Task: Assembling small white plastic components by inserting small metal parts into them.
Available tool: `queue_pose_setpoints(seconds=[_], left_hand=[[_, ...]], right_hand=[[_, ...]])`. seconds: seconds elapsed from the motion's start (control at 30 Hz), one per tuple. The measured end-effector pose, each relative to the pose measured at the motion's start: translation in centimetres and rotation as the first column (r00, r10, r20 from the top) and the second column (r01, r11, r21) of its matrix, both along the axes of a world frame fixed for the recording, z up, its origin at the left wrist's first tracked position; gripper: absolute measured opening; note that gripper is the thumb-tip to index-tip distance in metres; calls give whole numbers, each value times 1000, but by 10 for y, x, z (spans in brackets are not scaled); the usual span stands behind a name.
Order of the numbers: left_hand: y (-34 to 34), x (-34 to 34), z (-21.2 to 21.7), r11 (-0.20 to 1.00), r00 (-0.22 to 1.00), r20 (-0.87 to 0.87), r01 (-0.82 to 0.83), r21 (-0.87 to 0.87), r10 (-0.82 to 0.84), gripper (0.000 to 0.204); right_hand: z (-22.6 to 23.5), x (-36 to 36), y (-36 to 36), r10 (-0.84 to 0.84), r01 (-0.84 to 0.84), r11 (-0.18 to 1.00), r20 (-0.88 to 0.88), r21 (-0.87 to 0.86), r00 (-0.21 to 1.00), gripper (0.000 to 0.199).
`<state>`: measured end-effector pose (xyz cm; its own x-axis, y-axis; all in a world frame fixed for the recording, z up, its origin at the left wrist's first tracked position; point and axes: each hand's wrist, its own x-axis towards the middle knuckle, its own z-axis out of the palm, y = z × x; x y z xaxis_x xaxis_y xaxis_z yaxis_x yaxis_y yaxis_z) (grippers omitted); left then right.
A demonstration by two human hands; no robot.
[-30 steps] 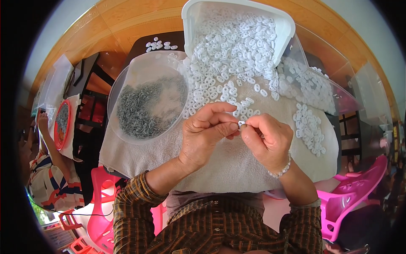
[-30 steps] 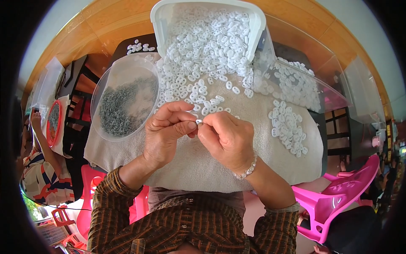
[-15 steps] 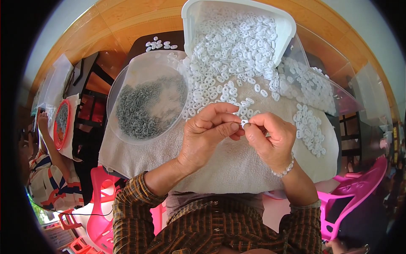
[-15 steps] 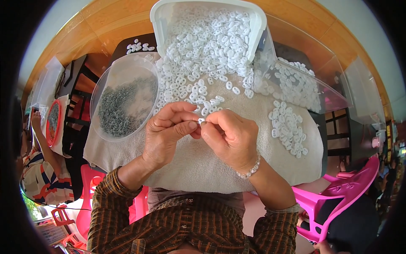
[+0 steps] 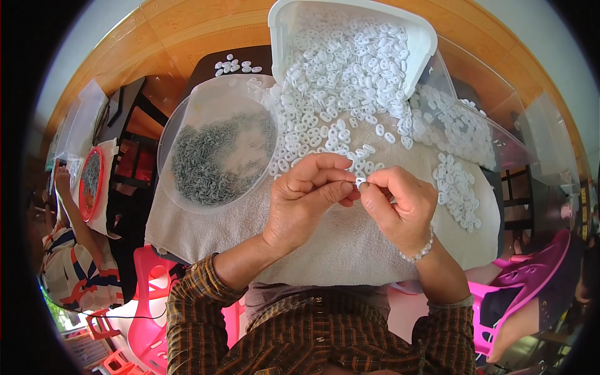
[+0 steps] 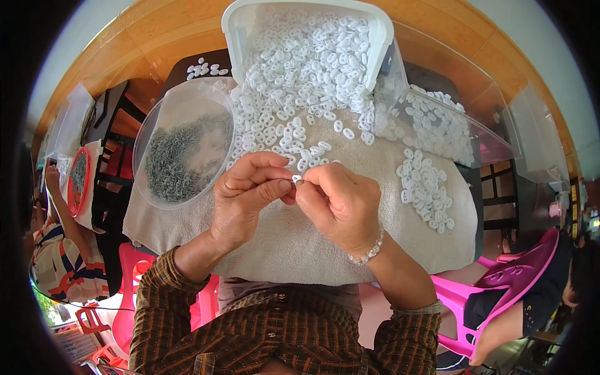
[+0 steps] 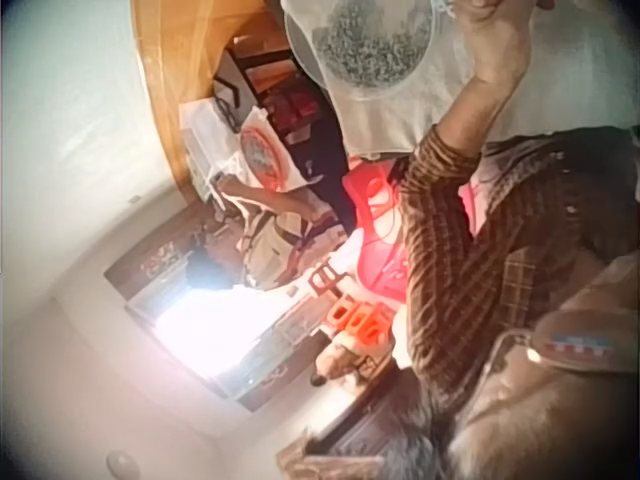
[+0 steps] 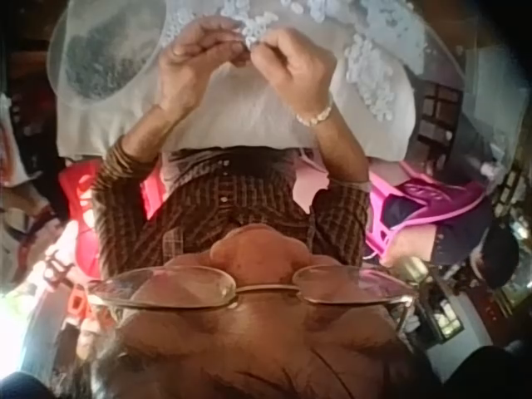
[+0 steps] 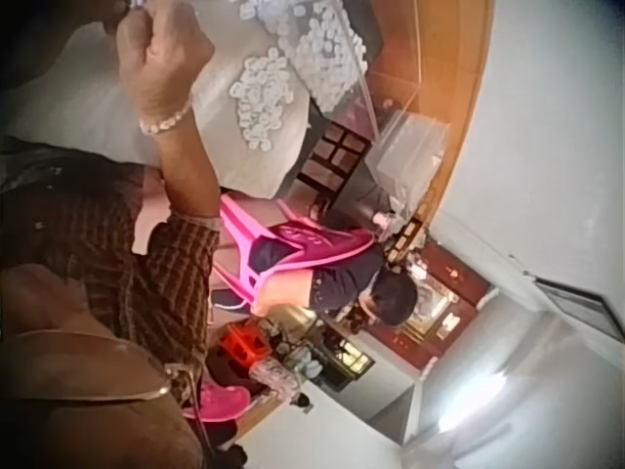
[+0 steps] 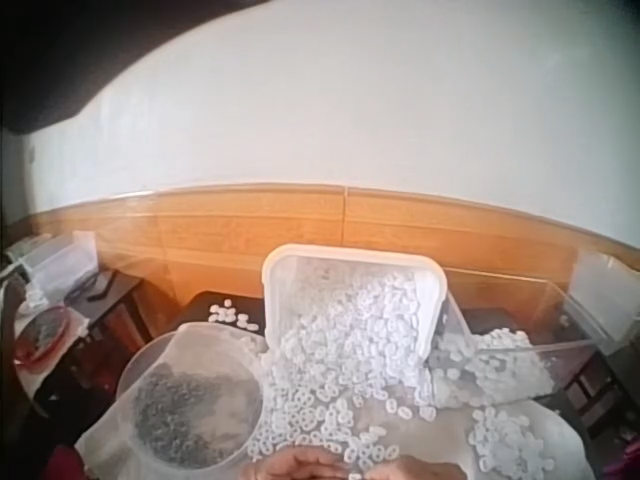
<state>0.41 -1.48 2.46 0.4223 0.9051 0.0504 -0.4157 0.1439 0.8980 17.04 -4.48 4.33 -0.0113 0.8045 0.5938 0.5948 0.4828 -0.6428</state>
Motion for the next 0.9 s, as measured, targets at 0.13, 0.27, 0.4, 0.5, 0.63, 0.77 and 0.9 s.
queue_pose_setpoints(seconds=[0.13,0.27,0.4,0.5,0.63,0.77,0.9], left_hand=[[-3,0,1,1000,1000,-27,-15,27,16,29],[-6,-1,-2,998,998,-18,-57,35,58,29],[-7,-1,-1,996,995,-56,-75,50,78,28],[-6,-2,-4,993,993,-81,-79,91,87,28],[-5,0,-2,992,997,-46,-60,112,65,31],[-4,1,0,995,1000,-18,0,97,2,34],[-2,-1,-1,997,999,15,43,56,-44,34]], right_hand=[[-1,-1,0,4,-4,1000,21,16,1000,12],[0,-3,-1,15,-18,999,65,42,998,13],[-3,-6,-2,1,-4,999,61,44,998,10],[-5,-6,0,12,-14,999,54,41,998,12],[-3,-2,2,17,-17,1000,-14,13,1000,11],[-3,4,0,22,-35,994,-125,-104,992,6],[-4,5,0,24,-43,991,-150,-126,988,6]])
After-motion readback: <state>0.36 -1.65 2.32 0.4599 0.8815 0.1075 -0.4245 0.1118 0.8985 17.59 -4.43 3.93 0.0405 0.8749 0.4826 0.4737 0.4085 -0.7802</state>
